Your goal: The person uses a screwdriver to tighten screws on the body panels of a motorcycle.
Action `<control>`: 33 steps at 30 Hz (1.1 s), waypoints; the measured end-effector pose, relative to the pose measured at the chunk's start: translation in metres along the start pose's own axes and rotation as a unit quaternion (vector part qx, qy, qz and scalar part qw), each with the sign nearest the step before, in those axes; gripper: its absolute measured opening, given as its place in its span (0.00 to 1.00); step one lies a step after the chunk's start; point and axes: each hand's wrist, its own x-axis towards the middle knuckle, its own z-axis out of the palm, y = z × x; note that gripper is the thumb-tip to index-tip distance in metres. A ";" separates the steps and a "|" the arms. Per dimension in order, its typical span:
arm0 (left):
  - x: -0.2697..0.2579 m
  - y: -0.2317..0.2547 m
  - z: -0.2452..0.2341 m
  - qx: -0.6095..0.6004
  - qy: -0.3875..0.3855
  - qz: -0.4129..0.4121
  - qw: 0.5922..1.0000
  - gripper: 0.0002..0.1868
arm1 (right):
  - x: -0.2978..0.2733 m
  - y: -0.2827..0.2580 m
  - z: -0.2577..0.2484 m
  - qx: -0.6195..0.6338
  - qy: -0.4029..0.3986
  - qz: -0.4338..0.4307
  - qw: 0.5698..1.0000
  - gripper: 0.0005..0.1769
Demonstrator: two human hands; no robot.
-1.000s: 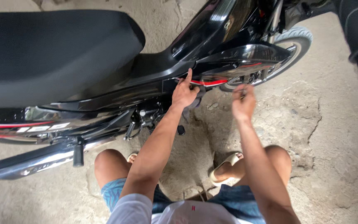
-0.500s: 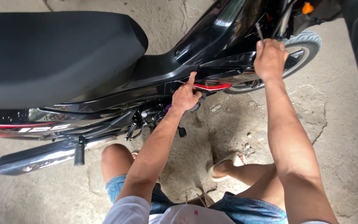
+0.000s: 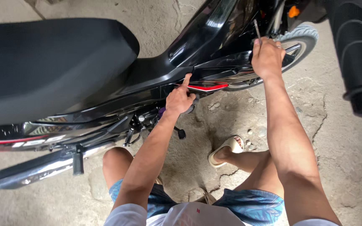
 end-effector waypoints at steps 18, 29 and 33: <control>0.164 0.204 -0.039 0.318 0.223 0.396 0.832 0.26 | 0.009 -0.008 0.024 -0.033 0.097 0.011 0.995 0.13; 0.194 0.218 -0.043 0.397 0.119 0.324 0.850 0.14 | 0.029 -0.029 0.038 -0.053 -0.038 0.075 0.995 0.20; 0.190 0.222 -0.052 0.392 0.117 0.329 0.851 0.15 | 0.036 -0.025 0.034 -0.024 -0.035 0.091 0.995 0.20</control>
